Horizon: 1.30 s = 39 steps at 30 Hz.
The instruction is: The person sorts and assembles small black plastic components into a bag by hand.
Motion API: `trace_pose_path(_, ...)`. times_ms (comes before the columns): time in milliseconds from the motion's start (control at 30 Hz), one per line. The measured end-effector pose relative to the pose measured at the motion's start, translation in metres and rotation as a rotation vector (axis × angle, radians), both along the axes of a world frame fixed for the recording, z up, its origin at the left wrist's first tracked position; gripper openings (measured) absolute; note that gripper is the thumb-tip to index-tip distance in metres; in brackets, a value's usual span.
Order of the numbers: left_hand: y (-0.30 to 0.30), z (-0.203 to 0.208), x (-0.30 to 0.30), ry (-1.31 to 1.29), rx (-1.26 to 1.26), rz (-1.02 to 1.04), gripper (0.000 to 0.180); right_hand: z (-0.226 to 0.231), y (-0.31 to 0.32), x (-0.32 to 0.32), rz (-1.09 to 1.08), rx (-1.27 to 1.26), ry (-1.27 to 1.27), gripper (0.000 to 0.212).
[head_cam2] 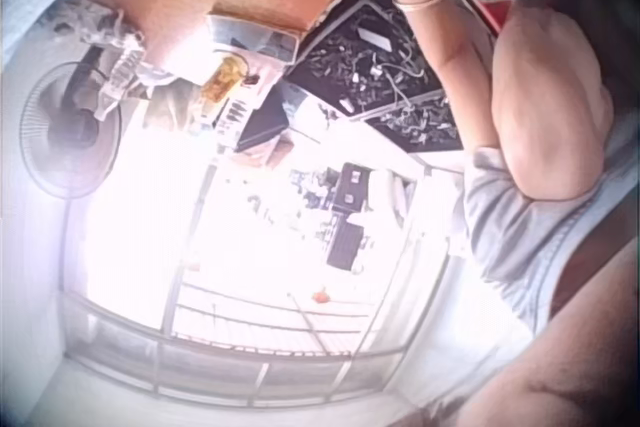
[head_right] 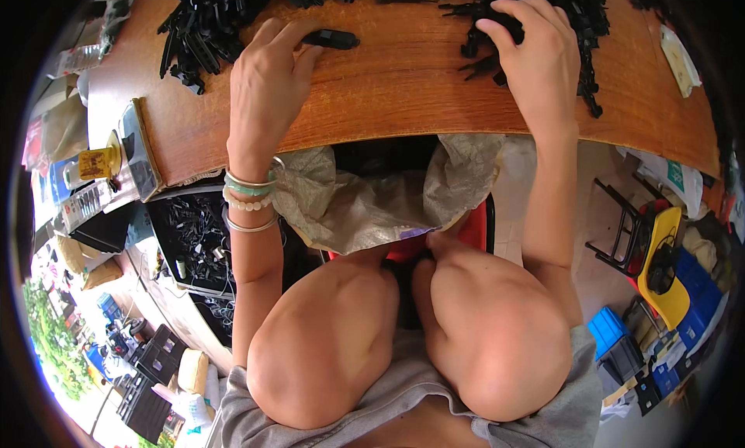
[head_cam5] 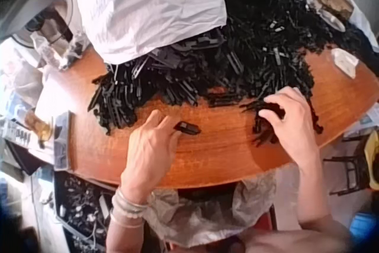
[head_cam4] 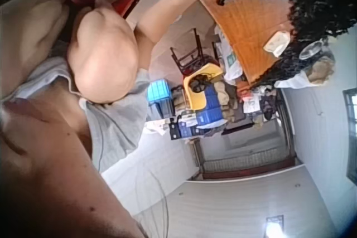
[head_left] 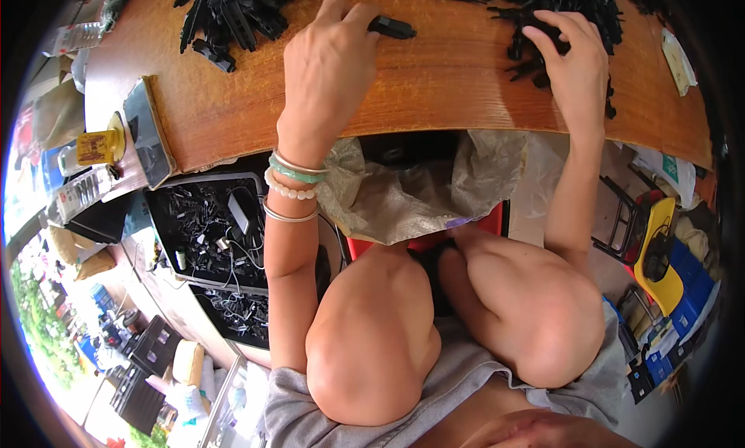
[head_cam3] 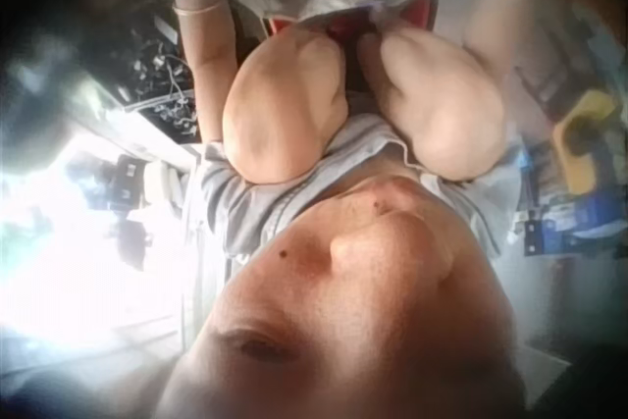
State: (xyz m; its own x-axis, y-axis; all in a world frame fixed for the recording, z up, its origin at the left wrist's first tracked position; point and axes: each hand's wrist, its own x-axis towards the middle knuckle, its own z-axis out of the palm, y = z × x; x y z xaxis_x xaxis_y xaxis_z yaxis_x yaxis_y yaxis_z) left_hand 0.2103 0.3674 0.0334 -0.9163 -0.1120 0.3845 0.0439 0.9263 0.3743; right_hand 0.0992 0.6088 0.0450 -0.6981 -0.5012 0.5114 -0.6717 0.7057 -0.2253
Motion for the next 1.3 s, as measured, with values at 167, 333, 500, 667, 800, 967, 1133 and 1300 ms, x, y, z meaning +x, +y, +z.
trace_pose_path(167,0.005,-0.001,0.001,0.188,-0.047,-0.025,0.015,-0.006,-0.012,-0.003,0.080,-0.055,-0.077,0.021)
trace_pose_path(333,0.027,0.011,0.017,0.101,0.900,-0.010,0.016,0.022,-0.024,0.034,0.286,-0.529,-0.589,0.022)
trace_pose_path(500,0.033,0.015,0.018,-0.222,1.604,-0.124,0.016,0.018,-0.029,0.055,0.520,-0.745,-1.145,0.020)
trace_pose_path(667,0.038,0.011,0.019,-0.206,1.617,-0.093,0.028,0.020,-0.030,0.056,0.479,-0.864,-1.344,0.022)
trace_pose_path(800,0.037,0.016,0.022,-0.304,1.540,-0.139,0.031,0.013,-0.027,0.058,0.469,-0.723,-1.076,0.017)
trace_pose_path(967,0.052,0.027,0.031,-0.201,1.191,-0.189,0.031,0.008,-0.033,0.071,0.328,-0.813,-0.925,0.017)
trace_pose_path(1133,0.047,0.020,0.032,0.059,0.733,-0.231,0.031,-0.002,-0.035,0.072,0.399,-0.877,-0.799,0.024)
trace_pose_path(1300,0.043,0.030,0.034,-0.045,0.651,-0.296,0.030,0.008,-0.031,0.070,0.371,-0.737,-0.668,0.029)
